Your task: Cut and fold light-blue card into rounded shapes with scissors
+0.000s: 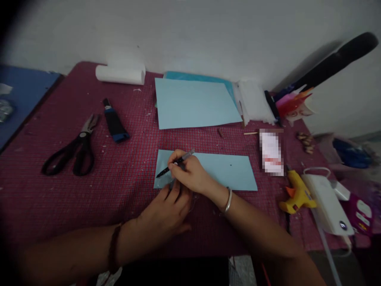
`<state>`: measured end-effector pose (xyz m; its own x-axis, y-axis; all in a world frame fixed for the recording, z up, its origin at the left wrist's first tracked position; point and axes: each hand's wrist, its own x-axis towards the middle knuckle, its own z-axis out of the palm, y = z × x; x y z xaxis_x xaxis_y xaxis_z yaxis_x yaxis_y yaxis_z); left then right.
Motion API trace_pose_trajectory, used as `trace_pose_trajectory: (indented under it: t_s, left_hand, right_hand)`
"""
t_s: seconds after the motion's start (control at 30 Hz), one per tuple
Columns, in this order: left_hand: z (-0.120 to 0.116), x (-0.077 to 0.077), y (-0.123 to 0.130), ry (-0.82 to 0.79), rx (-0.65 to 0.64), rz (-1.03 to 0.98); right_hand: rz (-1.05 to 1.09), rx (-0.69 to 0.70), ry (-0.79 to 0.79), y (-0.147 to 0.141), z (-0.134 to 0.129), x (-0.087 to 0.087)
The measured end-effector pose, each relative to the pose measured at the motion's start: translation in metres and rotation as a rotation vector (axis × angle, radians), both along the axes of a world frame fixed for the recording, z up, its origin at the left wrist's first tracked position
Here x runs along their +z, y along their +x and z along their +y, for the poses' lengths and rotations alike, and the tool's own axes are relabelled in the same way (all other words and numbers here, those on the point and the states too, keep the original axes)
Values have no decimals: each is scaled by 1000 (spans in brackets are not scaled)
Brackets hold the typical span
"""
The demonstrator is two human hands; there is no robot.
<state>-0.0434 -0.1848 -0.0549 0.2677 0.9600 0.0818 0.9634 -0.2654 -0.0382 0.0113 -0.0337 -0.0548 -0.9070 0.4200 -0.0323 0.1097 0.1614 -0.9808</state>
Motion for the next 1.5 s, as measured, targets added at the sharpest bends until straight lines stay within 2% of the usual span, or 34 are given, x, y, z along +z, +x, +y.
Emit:
trace_pose_trajectory:
  t_s: [0.2, 0.43, 0.6, 0.83, 1.27, 1.5]
  left_hand:
    - [0, 0, 2, -19, 12, 31]
    - [0, -1, 1, -27, 6, 38]
    - [0, 0, 0, -19, 1, 25]
    - [-1, 1, 0, -18, -2, 2]
    - [0, 1, 1, -20, 14, 53]
    - [1, 1, 2, -21, 19, 62]
  right_hand:
    - [-20, -42, 7, -3, 5, 4]
    - [12, -62, -7, 0, 4, 0]
    - [23, -35, -62, 1, 1, 1]
    - [32, 7, -32, 2, -1, -1]
    - [17, -156, 6, 4, 6, -4]
    - [17, -200, 2, 4, 8, -3]
